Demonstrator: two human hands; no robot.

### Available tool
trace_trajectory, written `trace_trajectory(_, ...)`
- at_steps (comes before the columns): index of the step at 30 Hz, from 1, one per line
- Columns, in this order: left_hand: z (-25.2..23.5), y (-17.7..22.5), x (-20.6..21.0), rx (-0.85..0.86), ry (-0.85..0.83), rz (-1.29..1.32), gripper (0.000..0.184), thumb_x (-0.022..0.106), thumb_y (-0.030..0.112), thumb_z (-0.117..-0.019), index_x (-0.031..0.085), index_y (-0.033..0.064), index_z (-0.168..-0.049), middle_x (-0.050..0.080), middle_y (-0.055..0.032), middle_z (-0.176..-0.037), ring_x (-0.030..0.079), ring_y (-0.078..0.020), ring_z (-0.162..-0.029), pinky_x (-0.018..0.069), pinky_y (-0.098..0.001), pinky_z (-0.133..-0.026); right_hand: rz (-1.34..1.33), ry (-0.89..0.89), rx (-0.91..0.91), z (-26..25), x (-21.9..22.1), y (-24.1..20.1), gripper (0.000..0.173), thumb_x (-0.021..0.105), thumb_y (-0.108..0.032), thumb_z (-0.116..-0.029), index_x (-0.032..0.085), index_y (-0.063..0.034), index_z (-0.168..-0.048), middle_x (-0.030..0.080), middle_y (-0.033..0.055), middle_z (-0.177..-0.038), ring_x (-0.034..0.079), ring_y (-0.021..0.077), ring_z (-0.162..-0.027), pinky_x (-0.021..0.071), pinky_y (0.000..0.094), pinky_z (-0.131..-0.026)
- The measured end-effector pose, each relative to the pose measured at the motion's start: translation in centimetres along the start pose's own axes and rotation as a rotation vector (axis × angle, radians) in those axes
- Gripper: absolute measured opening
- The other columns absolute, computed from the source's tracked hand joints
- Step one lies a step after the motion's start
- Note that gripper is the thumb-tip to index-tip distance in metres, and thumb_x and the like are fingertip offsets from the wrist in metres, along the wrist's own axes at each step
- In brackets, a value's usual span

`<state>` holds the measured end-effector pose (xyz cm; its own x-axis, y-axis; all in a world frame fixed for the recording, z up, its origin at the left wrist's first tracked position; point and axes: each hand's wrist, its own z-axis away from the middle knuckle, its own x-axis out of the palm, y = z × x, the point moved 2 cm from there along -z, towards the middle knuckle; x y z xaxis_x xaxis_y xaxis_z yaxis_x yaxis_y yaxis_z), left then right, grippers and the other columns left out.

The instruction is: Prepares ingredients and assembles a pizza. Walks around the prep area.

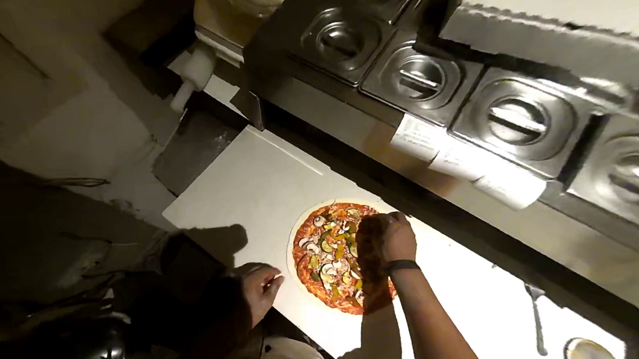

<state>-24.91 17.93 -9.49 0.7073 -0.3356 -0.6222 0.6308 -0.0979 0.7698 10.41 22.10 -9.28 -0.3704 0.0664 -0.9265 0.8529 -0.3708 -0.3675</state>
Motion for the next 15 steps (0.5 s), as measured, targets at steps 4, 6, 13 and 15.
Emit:
trace_trajectory(4, 7.6, -2.9, 3.0, -0.57, -0.092, 0.189, 0.029, 0.061, 0.03, -0.1024, 0.071, 0.011, -0.123, 0.073, -0.0054, -0.107, 0.07, -0.0115, -0.087, 0.0595, -0.0331, -0.081, -0.008, -0.148, -0.214, 2.2, 1.8, -0.7, 0.027, 0.064, -0.023, -0.1003, 0.073, -0.0117, -0.123, 0.067, 0.0185, -0.129, 0.065, 0.0386, -0.119, 0.0538, 0.0605, -0.099)
trace_trajectory(6, 9.9, -4.6, 7.0, -0.798, -0.249, 0.348, 0.033, 0.061, 0.022, -0.1021, 0.062, 0.0116, -0.134, 0.067, -0.0066, -0.097, 0.059, -0.0114, -0.069, 0.0527, -0.0299, -0.064, -0.006, -0.138, -0.262, 3.6, 2.4, -1.2, 0.031, 0.063, -0.019, -0.1004, 0.07, -0.0144, -0.131, 0.065, 0.0184, -0.134, 0.062, 0.0389, -0.125, 0.0524, 0.0601, -0.101)
trace_trajectory(13, 9.6, -4.2, 18.8, -0.908, -0.412, 0.917, 0.026, 0.058, 0.002, -0.0939, 0.052, 0.0099, -0.118, 0.052, 0.0003, -0.077, 0.049, -0.0098, -0.061, 0.0456, -0.0263, -0.058, 0.017, -0.041, -0.356, 6.8, -0.4, -4.6, 0.035, 0.07, -0.017, -0.0943, 0.07, -0.0124, -0.129, 0.065, 0.0157, -0.135, 0.057, 0.0393, -0.13, 0.0497, 0.0612, -0.105)
trace_trajectory(15, 9.8, -3.8, 20.3, -0.927, -0.418, 1.011, 0.011, 0.054, 0.002, -0.0965, 0.055, 0.0072, -0.106, 0.052, 0.0001, -0.079, 0.051, -0.0104, -0.064, 0.0483, -0.0267, -0.062, -0.105, 0.071, -0.387, 10.7, -1.9, -6.2, 0.031, 0.066, -0.018, -0.0984, 0.07, -0.0099, -0.128, 0.068, 0.0174, -0.129, 0.063, 0.0384, -0.12, 0.0515, 0.0599, -0.101)
